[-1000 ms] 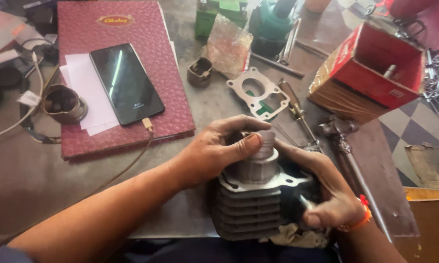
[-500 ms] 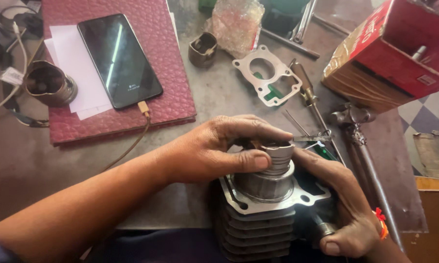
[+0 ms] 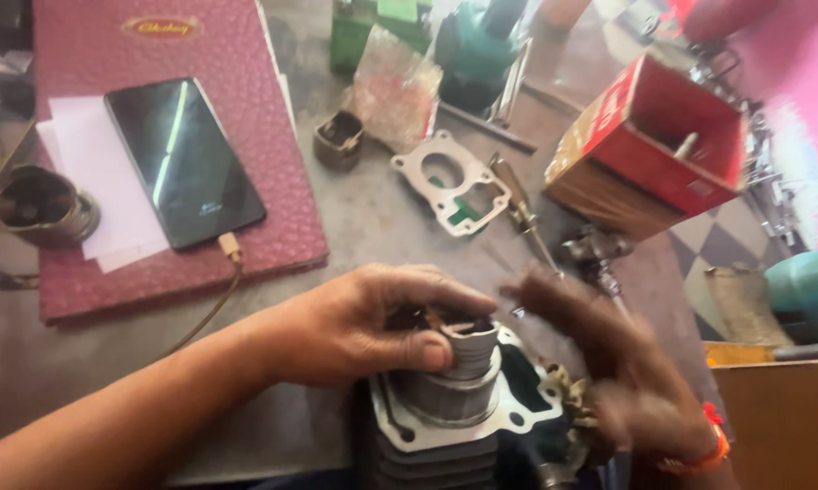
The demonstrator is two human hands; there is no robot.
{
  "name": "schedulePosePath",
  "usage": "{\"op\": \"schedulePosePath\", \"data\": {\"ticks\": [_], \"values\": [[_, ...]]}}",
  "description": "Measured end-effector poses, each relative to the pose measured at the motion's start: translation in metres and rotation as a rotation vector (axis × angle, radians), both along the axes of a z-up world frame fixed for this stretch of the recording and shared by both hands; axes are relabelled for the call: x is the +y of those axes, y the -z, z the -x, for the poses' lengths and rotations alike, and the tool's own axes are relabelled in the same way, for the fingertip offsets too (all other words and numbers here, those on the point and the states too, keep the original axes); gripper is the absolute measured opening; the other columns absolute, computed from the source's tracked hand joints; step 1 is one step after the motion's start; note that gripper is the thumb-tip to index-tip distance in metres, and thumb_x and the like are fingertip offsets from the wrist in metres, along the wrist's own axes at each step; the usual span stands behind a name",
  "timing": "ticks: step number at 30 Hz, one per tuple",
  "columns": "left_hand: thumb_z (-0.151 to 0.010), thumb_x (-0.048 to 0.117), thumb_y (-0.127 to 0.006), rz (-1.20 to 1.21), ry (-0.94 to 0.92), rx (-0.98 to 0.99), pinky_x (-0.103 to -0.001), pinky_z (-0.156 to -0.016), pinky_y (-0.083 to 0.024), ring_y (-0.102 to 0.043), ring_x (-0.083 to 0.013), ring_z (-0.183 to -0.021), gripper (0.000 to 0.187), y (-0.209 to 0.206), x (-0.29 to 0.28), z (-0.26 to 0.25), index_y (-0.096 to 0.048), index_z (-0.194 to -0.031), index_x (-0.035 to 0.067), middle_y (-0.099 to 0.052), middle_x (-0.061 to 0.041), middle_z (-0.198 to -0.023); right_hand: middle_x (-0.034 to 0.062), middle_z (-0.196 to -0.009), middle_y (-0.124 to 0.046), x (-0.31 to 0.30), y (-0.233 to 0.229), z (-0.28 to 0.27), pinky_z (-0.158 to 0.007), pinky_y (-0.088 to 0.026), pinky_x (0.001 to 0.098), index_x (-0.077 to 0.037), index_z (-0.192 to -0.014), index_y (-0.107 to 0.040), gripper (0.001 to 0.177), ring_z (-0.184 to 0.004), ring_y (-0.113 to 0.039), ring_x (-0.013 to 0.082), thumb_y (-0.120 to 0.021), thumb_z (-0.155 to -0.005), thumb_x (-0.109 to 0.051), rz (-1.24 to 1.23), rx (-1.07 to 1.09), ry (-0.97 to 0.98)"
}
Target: The person cleans and handles engine components, including a piston and cylinder block, using a cloth and a screwdriver. They fit the piston into the cylinder, check the seating of components, and use a screwdriver to make fine adjustments to the internal parts.
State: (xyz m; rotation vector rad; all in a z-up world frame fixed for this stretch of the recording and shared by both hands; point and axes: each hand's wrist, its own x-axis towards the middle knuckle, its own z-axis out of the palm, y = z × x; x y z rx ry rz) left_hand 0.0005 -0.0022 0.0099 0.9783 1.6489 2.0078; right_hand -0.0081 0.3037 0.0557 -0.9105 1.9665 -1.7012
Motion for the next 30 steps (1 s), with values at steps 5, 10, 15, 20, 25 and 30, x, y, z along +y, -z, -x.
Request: {"op": "schedulePosePath", "data": {"ticks": [5,10,15,20,25,30], "values": [[-0.096,0.023,-0.071,0.012,0.012,-0.063,-0.030,-0.106,-0.050,-0.062,-0.0139,-0.120,0.052,0.000,0.002,0.000,-0.061,-0.142,0.002,-0.068,-0.006,-0.127,0.0131,-0.102,-0.076,-0.034,0.004,0.052,-0.079,-0.055,0.0409,-0.007,-0.107,-0.077,0.025,-0.091,-0.072,0.0306,-0.070,-0.088,-0.022,-0.857,0.706,0.538],[-0.096,0.018,-0.071,-0.062,0.054,-0.124,-0.030,-0.107,-0.050,-0.061,-0.0135,-0.121,0.050,0.006,0.005,0.000,-0.060,-0.142,0.001,-0.066,-0.005,-0.127,0.0149,-0.101,-0.073,-0.058,0.025,0.084,-0.083,-0.053,0.0453,-0.006,-0.104,-0.075,0.020,-0.094,-0.068,0.0362,-0.066,-0.093,-0.019,-0.748,0.861,0.454],[-0.095,0.015,-0.073,0.053,-0.001,-0.020,-0.029,-0.101,-0.051,-0.062,-0.0137,-0.111,0.047,0.001,0.003,-0.002,-0.065,-0.140,0.006,-0.067,-0.004,-0.122,0.0148,-0.098,-0.073,-0.065,0.023,0.096,-0.086,-0.052,0.0466,-0.008,-0.098,-0.077,0.018,-0.095,-0.069,0.0360,-0.065,-0.085,-0.012,-0.848,0.928,0.438],[-0.092,0.013,-0.074,0.090,-0.015,0.004,-0.030,-0.101,-0.051,-0.063,-0.0136,-0.114,0.048,-0.003,0.003,-0.004,-0.065,-0.139,0.006,-0.069,-0.004,-0.121,0.0133,-0.099,-0.075,-0.027,0.003,0.068,-0.079,-0.055,0.0418,-0.012,-0.102,-0.079,0.023,-0.087,-0.072,0.0323,-0.073,-0.082,-0.022,-1.038,0.613,0.574],[-0.094,0.019,-0.072,0.024,0.080,-0.093,-0.032,-0.101,-0.056,-0.067,-0.0164,-0.116,0.049,-0.003,0.002,-0.001,-0.063,-0.140,0.006,-0.068,-0.005,-0.121,0.0143,-0.102,-0.077,0.025,-0.010,0.039,-0.081,-0.056,0.0390,-0.014,-0.107,-0.080,0.025,-0.089,-0.074,0.0289,-0.070,-0.085,-0.013,-0.981,0.633,0.653],[-0.094,0.021,-0.072,0.023,0.081,-0.100,-0.032,-0.102,-0.054,-0.066,-0.0178,-0.118,0.051,-0.008,0.004,0.000,-0.063,-0.141,0.004,-0.067,-0.007,-0.122,0.0114,-0.097,-0.078,0.033,0.002,0.024,-0.075,-0.057,0.0382,-0.015,-0.103,-0.081,0.023,-0.080,-0.074,0.0283,-0.076,-0.081,-0.017,-1.048,0.493,0.649]]}}
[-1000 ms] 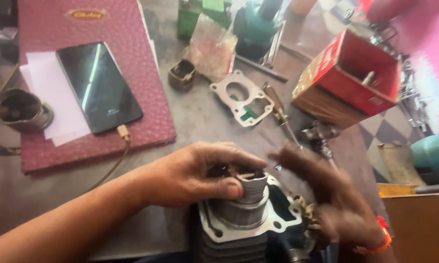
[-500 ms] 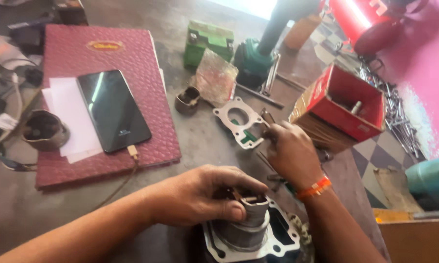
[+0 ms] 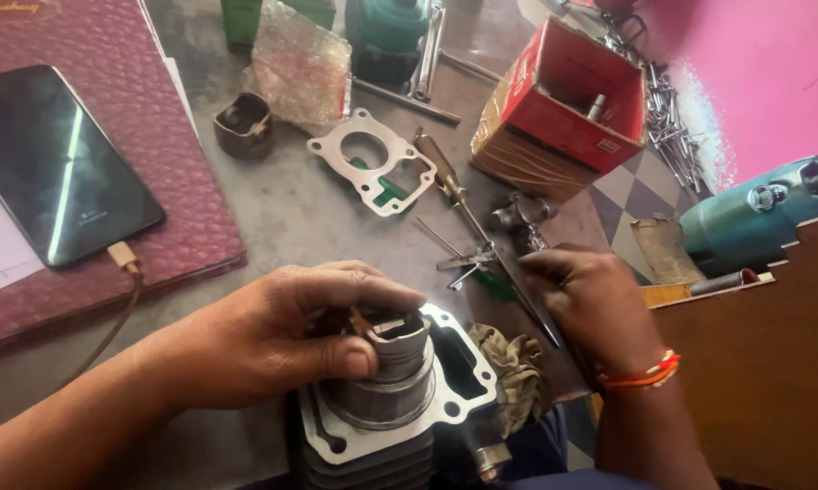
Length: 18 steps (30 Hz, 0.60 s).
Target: The person cleans and handles engine components, including a piston and cylinder block, using a cloth and a screwdriver. They fit the piston into the cylinder, check the seating of components, and use a screwdriver to make fine adjustments to the internal parts.
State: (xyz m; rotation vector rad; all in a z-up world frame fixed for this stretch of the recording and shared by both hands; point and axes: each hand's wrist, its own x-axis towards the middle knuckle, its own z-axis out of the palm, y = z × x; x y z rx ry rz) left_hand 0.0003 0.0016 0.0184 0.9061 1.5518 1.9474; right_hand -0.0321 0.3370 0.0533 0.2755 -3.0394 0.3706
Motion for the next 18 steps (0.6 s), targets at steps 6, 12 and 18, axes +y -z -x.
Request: {"op": "schedulePosePath", "data": {"ticks": [6,12,18], "values": [[-0.092,0.022,-0.073,-0.028,0.004,-0.053,-0.034,-0.103,-0.053,-0.065,-0.0188,-0.118,0.053,0.001,0.001,-0.002,-0.063,-0.141,0.002,-0.066,-0.009,-0.121,0.0103,-0.095,-0.076,-0.014,0.031,-0.004,-0.077,-0.054,0.0409,-0.013,-0.101,-0.079,0.026,-0.086,-0.071,0.0297,-0.080,-0.078,-0.026,-0.082,-0.020,-0.031],[-0.093,0.023,-0.072,0.071,-0.053,0.107,-0.032,-0.100,-0.054,-0.067,-0.0175,-0.116,0.050,-0.004,-0.003,-0.003,-0.064,-0.140,0.006,-0.069,-0.007,-0.121,0.0114,-0.099,-0.076,-0.014,0.034,-0.001,-0.080,-0.054,0.0426,-0.012,-0.106,-0.075,0.031,-0.093,-0.071,0.0312,-0.079,-0.081,-0.031,-0.155,-0.104,0.016],[-0.098,0.025,-0.071,0.041,-0.064,0.165,-0.033,-0.107,-0.055,-0.066,-0.0174,-0.122,0.052,0.007,-0.003,-0.001,-0.060,-0.146,0.007,-0.069,-0.008,-0.132,0.0162,-0.097,-0.076,0.007,0.002,-0.030,-0.073,-0.059,0.0436,-0.004,-0.110,-0.076,0.034,-0.082,-0.077,0.0341,-0.074,-0.085,-0.027,0.260,-0.225,0.210]]}}
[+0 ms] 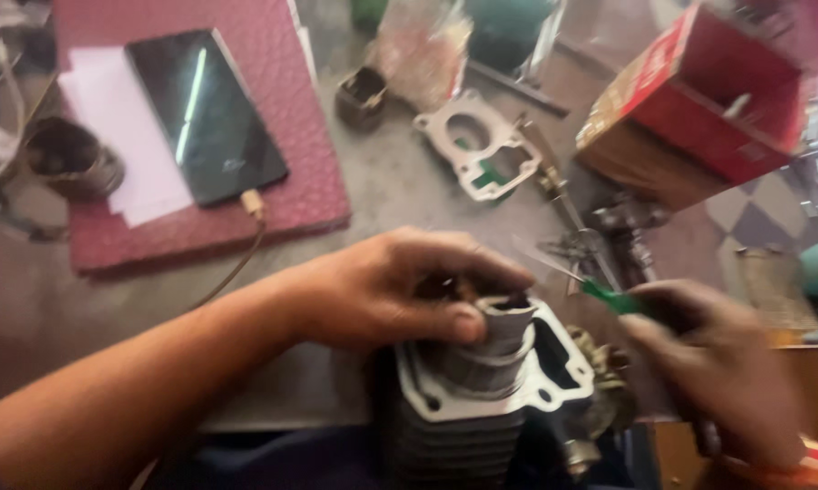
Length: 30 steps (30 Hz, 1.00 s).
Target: The person cleans and handles engine components, including a piston and cylinder block, using a cloth and a screwdriver. They fit the piston into the cylinder, check the seating of components, and use a screwdriver to make fine adjustments to the internal parts.
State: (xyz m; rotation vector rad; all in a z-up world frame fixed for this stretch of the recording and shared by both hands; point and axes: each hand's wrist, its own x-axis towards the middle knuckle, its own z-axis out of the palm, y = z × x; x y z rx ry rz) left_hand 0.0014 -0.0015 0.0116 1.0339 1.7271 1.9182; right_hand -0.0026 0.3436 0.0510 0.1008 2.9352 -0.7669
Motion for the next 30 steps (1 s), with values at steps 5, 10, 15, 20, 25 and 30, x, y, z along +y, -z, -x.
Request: {"op": "schedulePosePath", "data": {"ticks": [5,10,15,20,25,30], "values": [[-0.096,0.029,-0.072,-0.044,0.031,-0.135,-0.034,-0.104,-0.058,-0.069,-0.0172,-0.116,0.058,0.003,0.002,-0.001,-0.058,-0.147,0.007,-0.072,-0.009,-0.127,0.0181,-0.098,-0.075,0.021,-0.004,-0.019,-0.071,-0.058,0.0415,-0.003,-0.112,-0.071,0.035,-0.083,-0.076,0.0331,-0.069,-0.090,-0.030,0.694,0.291,0.035],[-0.095,0.031,-0.072,-0.070,0.025,-0.174,-0.033,-0.106,-0.058,-0.069,-0.0164,-0.119,0.060,-0.001,0.003,-0.001,-0.057,-0.147,0.006,-0.073,-0.009,-0.128,0.0199,-0.098,-0.073,0.015,0.003,-0.037,-0.070,-0.058,0.0394,-0.002,-0.114,-0.067,0.037,-0.083,-0.076,0.0321,-0.064,-0.096,-0.034,0.742,0.430,-0.130],[-0.094,0.029,-0.072,-0.046,0.004,-0.156,-0.033,-0.104,-0.057,-0.069,-0.0167,-0.118,0.059,-0.001,0.003,-0.002,-0.058,-0.146,0.005,-0.074,-0.010,-0.126,0.0218,-0.099,-0.072,0.012,0.008,-0.057,-0.068,-0.058,0.0372,0.000,-0.115,-0.062,0.039,-0.083,-0.075,0.0310,-0.059,-0.102,-0.037,0.710,0.473,-0.185],[-0.094,0.028,-0.073,-0.042,-0.003,-0.158,-0.033,-0.104,-0.057,-0.070,-0.0176,-0.118,0.058,-0.001,0.003,-0.002,-0.059,-0.145,0.006,-0.074,-0.010,-0.127,0.0236,-0.099,-0.071,0.008,0.011,-0.059,-0.066,-0.057,0.0351,0.001,-0.117,-0.057,0.042,-0.083,-0.074,0.0300,-0.054,-0.107,-0.040,0.693,0.472,-0.205],[-0.094,0.027,-0.073,-0.048,-0.022,-0.101,-0.033,-0.108,-0.055,-0.068,-0.0175,-0.124,0.056,-0.001,0.004,-0.002,-0.060,-0.144,0.006,-0.071,-0.009,-0.135,0.0255,-0.100,-0.069,0.007,0.011,-0.057,-0.064,-0.057,0.0329,0.003,-0.119,-0.053,0.046,-0.084,-0.073,0.0290,-0.048,-0.113,-0.043,0.681,0.470,-0.216],[-0.093,0.027,-0.073,-0.023,-0.026,-0.118,-0.033,-0.106,-0.056,-0.068,-0.0172,-0.121,0.056,-0.003,0.003,-0.003,-0.061,-0.144,0.006,-0.073,-0.009,-0.130,0.0273,-0.100,-0.068,0.008,0.013,-0.065,-0.062,-0.056,0.0308,0.004,-0.121,-0.048,0.051,-0.084,-0.073,0.0280,-0.043,-0.119,-0.046,0.673,0.440,-0.199]]}}
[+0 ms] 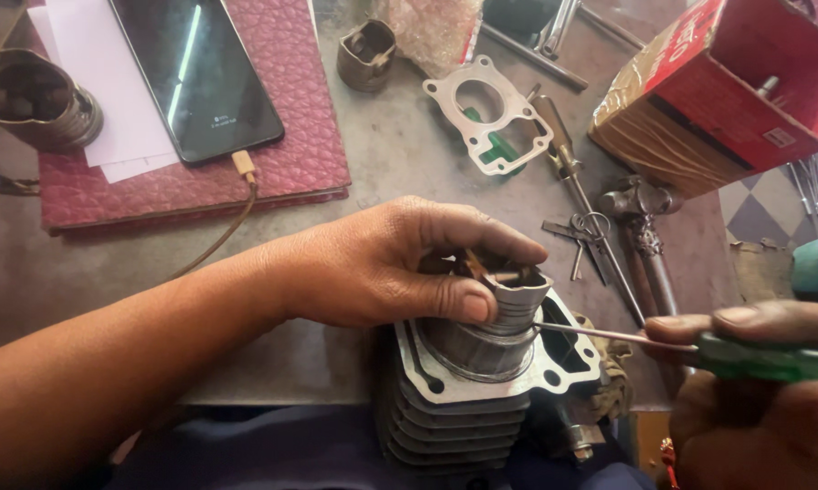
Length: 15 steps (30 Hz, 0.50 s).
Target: The person cleans and handles engine components, including a piston and cylinder block, using a cloth and a screwdriver. They fit the piston into the cylinder, check the seating of components, and use a screwdriver to make fine adjustments to the internal parts.
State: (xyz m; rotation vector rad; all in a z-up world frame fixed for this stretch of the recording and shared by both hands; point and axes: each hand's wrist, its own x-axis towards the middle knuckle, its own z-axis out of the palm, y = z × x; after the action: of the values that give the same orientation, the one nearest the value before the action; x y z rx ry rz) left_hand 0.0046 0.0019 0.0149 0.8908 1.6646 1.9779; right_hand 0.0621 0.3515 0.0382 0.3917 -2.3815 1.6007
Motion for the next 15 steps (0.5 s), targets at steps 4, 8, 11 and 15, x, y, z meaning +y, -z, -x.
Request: {"op": "schedulePosePath", "data": {"ticks": [4,8,11,15], "values": [[-0.093,0.027,-0.074,0.013,0.001,0.003,-0.033,-0.104,-0.056,-0.069,-0.0165,-0.117,0.056,-0.001,-0.001,-0.001,-0.061,-0.144,0.007,-0.074,-0.009,-0.125,0.0267,-0.102,-0.067,-0.006,-0.005,0.005,-0.079,-0.062,0.0341,0.004,-0.118,-0.047,0.053,-0.093,-0.075,0.0283,-0.043,-0.120,-0.048,-0.015,0.028,-0.110],[-0.092,0.028,-0.075,0.033,0.000,-0.009,-0.032,-0.103,-0.058,-0.071,-0.0162,-0.116,0.058,-0.001,-0.001,0.000,-0.061,-0.144,0.008,-0.076,-0.009,-0.122,0.0222,-0.094,-0.062,-0.018,-0.016,0.013,-0.075,-0.063,0.0326,-0.002,-0.119,-0.051,0.054,-0.085,-0.075,0.0242,-0.041,-0.106,-0.053,-0.139,-0.118,-0.018],[-0.090,0.031,-0.075,0.009,0.021,-0.050,-0.033,-0.103,-0.058,-0.071,-0.0176,-0.116,0.059,0.000,-0.001,0.001,-0.061,-0.144,0.010,-0.075,-0.009,-0.124,0.0235,-0.092,-0.064,-0.013,-0.026,0.024,-0.071,-0.063,0.0333,-0.004,-0.119,-0.055,0.051,-0.080,-0.075,0.0246,-0.043,-0.100,-0.050,-0.085,-0.575,0.104],[-0.091,0.032,-0.077,0.020,-0.011,0.094,-0.035,-0.108,-0.056,-0.068,-0.0197,-0.124,0.056,0.002,-0.001,0.002,-0.064,-0.142,0.011,-0.070,-0.008,-0.137,0.0226,-0.094,-0.065,-0.015,-0.005,0.009,-0.072,-0.062,0.0328,-0.003,-0.118,-0.056,0.047,-0.082,-0.075,0.0237,-0.046,-0.100,-0.045,0.061,-0.022,0.014]]}}
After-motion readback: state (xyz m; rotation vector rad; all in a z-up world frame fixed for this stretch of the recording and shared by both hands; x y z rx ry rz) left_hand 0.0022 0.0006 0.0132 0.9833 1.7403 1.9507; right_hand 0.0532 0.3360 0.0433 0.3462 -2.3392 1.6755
